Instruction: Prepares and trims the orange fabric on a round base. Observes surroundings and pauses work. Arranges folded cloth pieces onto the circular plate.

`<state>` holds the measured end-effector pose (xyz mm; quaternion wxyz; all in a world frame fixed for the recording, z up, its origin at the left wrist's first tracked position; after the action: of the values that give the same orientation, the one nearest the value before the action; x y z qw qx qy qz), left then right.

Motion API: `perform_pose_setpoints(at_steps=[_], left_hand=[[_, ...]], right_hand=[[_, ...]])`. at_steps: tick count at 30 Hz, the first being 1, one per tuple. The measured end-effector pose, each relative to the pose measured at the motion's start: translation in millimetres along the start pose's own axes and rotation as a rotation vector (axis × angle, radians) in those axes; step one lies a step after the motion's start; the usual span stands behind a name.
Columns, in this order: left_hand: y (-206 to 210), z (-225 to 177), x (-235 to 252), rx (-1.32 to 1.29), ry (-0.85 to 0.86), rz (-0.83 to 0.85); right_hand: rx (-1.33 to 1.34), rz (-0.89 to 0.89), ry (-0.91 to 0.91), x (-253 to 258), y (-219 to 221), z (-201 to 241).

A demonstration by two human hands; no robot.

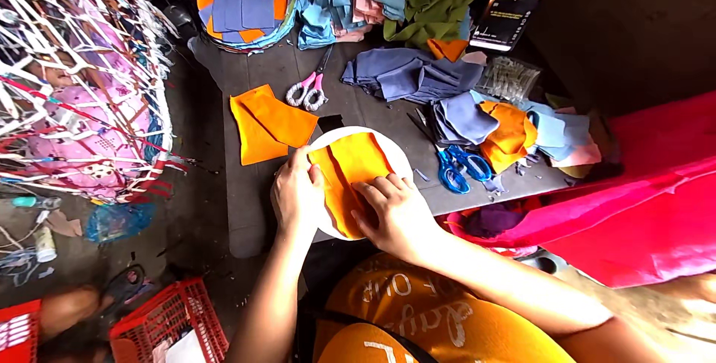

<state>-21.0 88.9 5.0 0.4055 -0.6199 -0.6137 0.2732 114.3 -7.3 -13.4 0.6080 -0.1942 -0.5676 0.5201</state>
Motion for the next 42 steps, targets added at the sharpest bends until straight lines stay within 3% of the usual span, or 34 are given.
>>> perform_pose_setpoints(at_steps=[15,19,21,26,30,36,42], left_hand=[[0,3,0,-0.044,-0.022,-0.076],[0,4,-1,-0.045,-0.012,-0.076],[0,5,-1,-0.046,-0.011,-0.075],[-7,-1,-10,-0.053,0.172,-0.134],[-8,-21,-26,-0.097,0.415,-0.076],[2,-27,-36,-0.062,0.477,0.015],[16,-9,-43,-0.023,0.486,0.127]], right_hand=[[0.015,-0.021,-0.048,8,-3,0],[0.154,0.096,-0.079,9,-5,0],[0.218,0.073,-0.045,12,-19,-11],[0.183,-0.082,0.114,22,-64,-59],[0.173,-0.132,0.1,32,-74,-54],[0.159,0.019,-0.025,37,-46,-30],[0.152,0.167,-0.086,-7,-35,-30]])
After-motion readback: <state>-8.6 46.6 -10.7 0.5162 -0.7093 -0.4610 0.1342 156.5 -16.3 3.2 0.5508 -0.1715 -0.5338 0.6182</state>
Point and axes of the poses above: each hand's wrist, its own x-axis towards the middle knuckle, its own y-axis out of the palm, z = x × y, the point moved 5 cm from there along x, towards the middle knuckle, and after that the axes turned 6 degrees about -y, right-handed, at the moved point
